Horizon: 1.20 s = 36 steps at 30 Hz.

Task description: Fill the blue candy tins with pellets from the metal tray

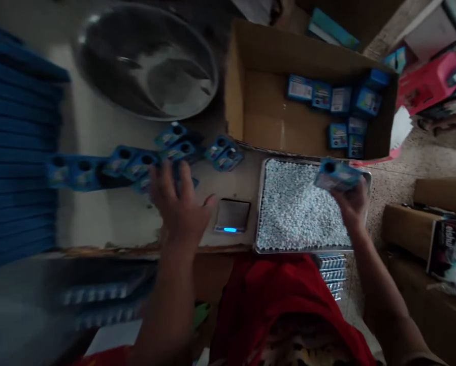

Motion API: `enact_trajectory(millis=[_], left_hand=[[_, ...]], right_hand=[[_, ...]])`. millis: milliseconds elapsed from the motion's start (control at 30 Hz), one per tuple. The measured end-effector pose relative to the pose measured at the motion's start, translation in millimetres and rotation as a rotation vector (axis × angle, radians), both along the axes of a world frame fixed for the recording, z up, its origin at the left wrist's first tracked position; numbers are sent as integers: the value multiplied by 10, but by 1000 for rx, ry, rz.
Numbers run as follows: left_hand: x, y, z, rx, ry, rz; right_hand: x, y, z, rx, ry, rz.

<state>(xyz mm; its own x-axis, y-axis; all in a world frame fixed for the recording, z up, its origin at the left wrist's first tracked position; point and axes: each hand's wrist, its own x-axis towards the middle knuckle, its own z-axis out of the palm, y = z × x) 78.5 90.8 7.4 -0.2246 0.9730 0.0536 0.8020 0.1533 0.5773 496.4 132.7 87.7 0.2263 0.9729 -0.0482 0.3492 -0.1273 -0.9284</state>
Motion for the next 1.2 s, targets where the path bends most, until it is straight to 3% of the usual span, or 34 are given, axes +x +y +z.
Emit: enact_trajectory(millis=[100,200,300,400,467,533,567,633,700,800,900,1000,1100,1200], left_hand=[[780,-85,44,-61,-452,-206],[1399,-100,17,-243,-912,-279],[1610,-98,-7,-512,-1136,-363],[1596,-122,78,-772,-1135,-403],[1579,-129,192,-775,-1194,-291],[1571,-95,319,-676,-1334,-119],[1565,-58,375,-626,-1412,-47],[1537,47,449,-564,-1547,68],[1487,167,468,-556,-1635,141],[1400,305,432,-573,-1650,208],[1338,356,387,-565,-1609,223],[1303,351,321,-528,-1529,158],[1271,316,169,-398,-1295,99],[1240,264,-31,-326,-1193,236]], right_hand=[[-333,-362,-302,-185,321,-49],[-525,-664,-509,-333,537,-34],[-616,-918,-545,-421,664,117],[-578,-975,-426,-456,667,264],[-430,-764,-280,-471,534,412],[-180,-295,-123,-432,244,537],[-31,28,-63,-373,119,503],[260,771,-20,-191,-219,205],[470,1489,-109,-215,-610,110],[535,2175,-425,-534,-989,255],[416,2337,-707,-667,-1054,357],[359,2323,-736,-663,-1023,323],[377,2332,-508,-571,-867,184],[332,2174,-71,-374,-527,201]])
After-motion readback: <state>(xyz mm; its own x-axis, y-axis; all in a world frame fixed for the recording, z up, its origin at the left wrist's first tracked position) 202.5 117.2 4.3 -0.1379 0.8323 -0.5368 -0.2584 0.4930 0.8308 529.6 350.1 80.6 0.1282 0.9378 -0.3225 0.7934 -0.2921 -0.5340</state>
